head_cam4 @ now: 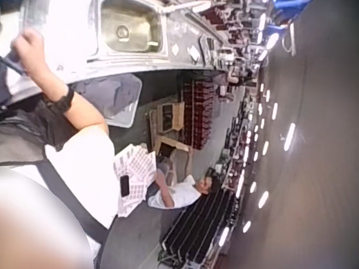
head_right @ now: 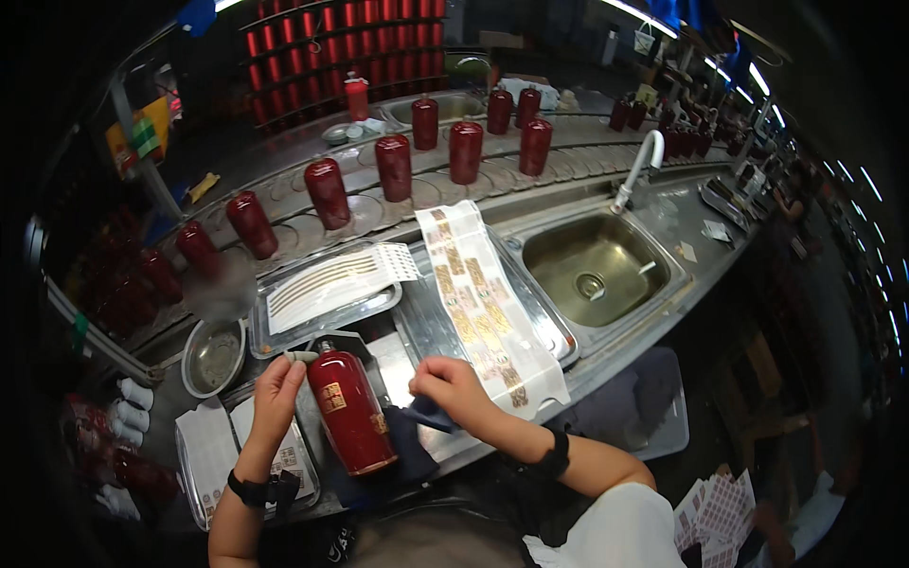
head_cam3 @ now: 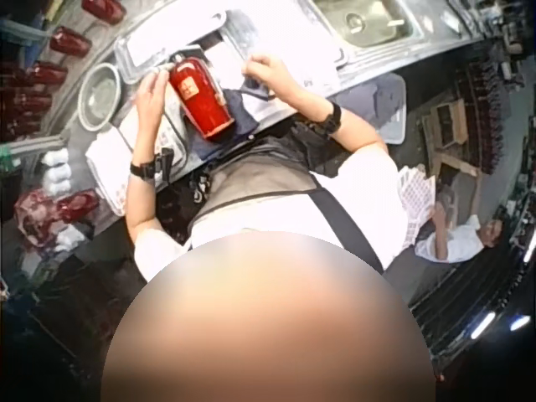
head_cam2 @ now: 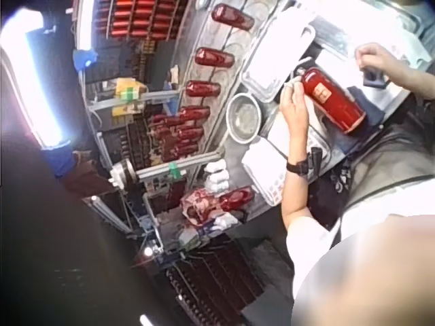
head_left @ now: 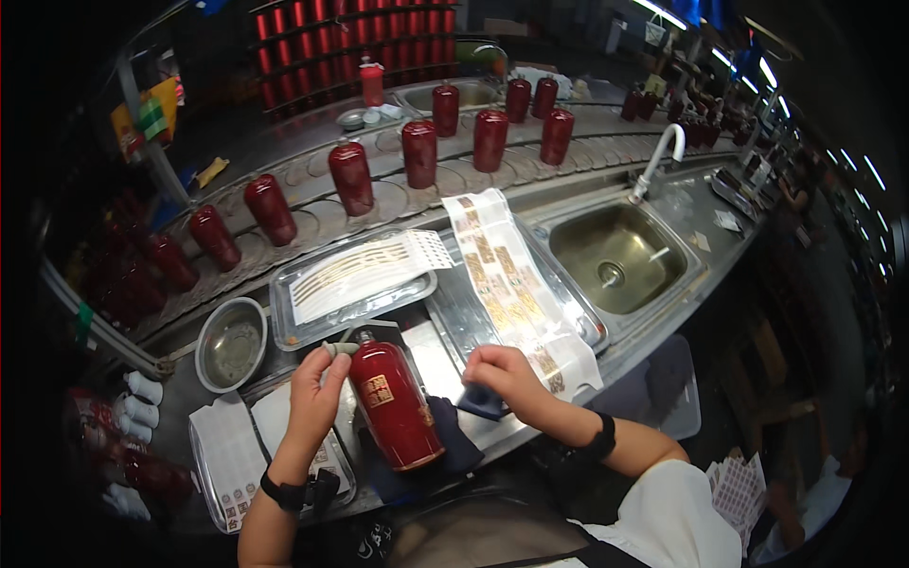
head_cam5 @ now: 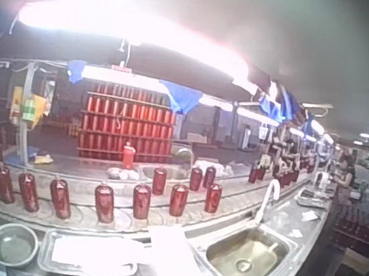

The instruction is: Applying labels and decorative seals to red liquor bottles at a workbench.

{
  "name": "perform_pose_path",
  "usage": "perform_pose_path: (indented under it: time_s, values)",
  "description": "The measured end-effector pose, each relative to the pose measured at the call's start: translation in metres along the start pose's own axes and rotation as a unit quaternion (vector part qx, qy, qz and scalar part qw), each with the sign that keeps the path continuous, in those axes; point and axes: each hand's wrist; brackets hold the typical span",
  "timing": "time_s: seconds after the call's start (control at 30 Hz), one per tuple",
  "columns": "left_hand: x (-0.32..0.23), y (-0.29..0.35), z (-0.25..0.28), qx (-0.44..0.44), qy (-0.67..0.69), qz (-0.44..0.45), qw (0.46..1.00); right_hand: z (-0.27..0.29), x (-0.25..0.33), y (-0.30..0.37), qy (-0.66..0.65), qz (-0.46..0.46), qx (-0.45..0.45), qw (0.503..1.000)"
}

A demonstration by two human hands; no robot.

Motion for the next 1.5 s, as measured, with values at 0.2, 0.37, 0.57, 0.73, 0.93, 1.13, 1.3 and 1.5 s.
perform_pose_path:
  time_s: [0.2, 0.37, 0.57, 0.73, 0.93, 1.13, 1.3, 1.5]
  values:
    - [0.012, -0.007, -0.001, 0.023, 0.018, 0.035, 0.999, -0.051, 0.025, 0.033, 0.418, 0.193, 0.127, 0.879]
    - [0.025, -0.024, -0.012, -0.027, -0.041, 0.109, 0.993, -0.072, 0.006, 0.025, 0.448, 0.201, 0.135, 0.861]
    - [0.028, -0.011, -0.009, -0.018, 0.052, 0.144, 0.988, -0.076, 0.031, 0.043, 0.353, 0.240, 0.154, 0.891]
    - [-0.013, 0.091, 0.092, 0.124, 0.216, 0.053, 0.967, -0.088, 0.040, 0.055, 0.312, 0.258, 0.277, 0.871]
    - [-0.077, 0.299, 0.171, -0.177, -0.175, 0.032, 0.968, -0.175, 0.033, 0.028, 0.369, 0.359, 0.387, 0.765]
    - [0.004, 0.433, 0.153, -0.382, -0.407, 0.163, 0.813, -0.155, 0.015, 0.037, 0.324, 0.161, 0.270, 0.892]
    - [0.216, 0.517, 0.125, -0.438, -0.396, 0.338, 0.733, -0.150, 0.014, 0.042, 0.299, 0.100, 0.179, 0.932]
    - [0.427, 0.590, 0.097, -0.470, -0.380, 0.455, 0.654, -0.130, 0.021, 0.048, 0.364, 0.089, 0.115, 0.920]
Point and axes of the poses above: each hand's wrist, its own y-axis away from the middle knuckle, its own z-axis out of the back of the hand, x = y × z, and after that the axes turned 8 degrees about z, right-handed
